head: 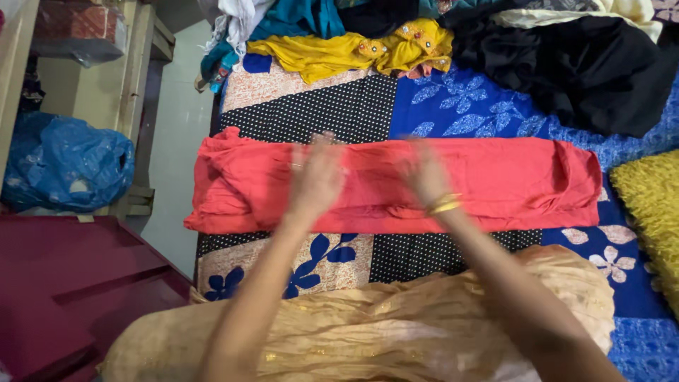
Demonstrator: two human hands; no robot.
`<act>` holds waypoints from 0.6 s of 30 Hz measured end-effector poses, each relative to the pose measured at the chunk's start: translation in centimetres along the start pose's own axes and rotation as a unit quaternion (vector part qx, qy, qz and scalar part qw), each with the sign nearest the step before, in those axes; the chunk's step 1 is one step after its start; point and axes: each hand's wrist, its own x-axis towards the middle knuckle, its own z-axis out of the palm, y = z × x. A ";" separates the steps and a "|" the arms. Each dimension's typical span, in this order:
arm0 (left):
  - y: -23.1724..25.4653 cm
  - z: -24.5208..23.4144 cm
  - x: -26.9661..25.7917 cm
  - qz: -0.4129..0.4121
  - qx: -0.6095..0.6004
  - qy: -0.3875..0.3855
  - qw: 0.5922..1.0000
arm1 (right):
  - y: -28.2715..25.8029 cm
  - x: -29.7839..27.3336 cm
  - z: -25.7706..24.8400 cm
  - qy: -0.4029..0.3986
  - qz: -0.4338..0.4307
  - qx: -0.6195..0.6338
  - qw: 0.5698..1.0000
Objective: The person folds a red top, a striped shirt, and a black garment on a bed and moves them aside.
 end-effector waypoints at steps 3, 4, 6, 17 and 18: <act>0.9 2.8 -0.6 0.039 0.192 -0.023 0.980 | -8.0 0.9 6.1 -0.096 -0.077 0.038 0.992; 0.4 3.4 -1.1 0.036 0.268 -0.028 0.962 | -9.4 1.0 6.8 -0.129 -0.078 0.002 0.989; -3.4 2.3 -2.4 -0.054 0.149 -0.061 0.985 | -9.0 1.3 5.7 -0.217 -0.040 -0.100 0.970; -13.1 -5.3 -2.2 -0.291 0.123 0.004 0.949 | 12.5 -3.3 -9.3 -0.120 0.164 -0.248 0.947; -11.2 -4.9 -1.9 -0.264 0.123 0.008 0.957 | 12.3 -3.3 -8.3 -0.094 0.151 -0.235 0.956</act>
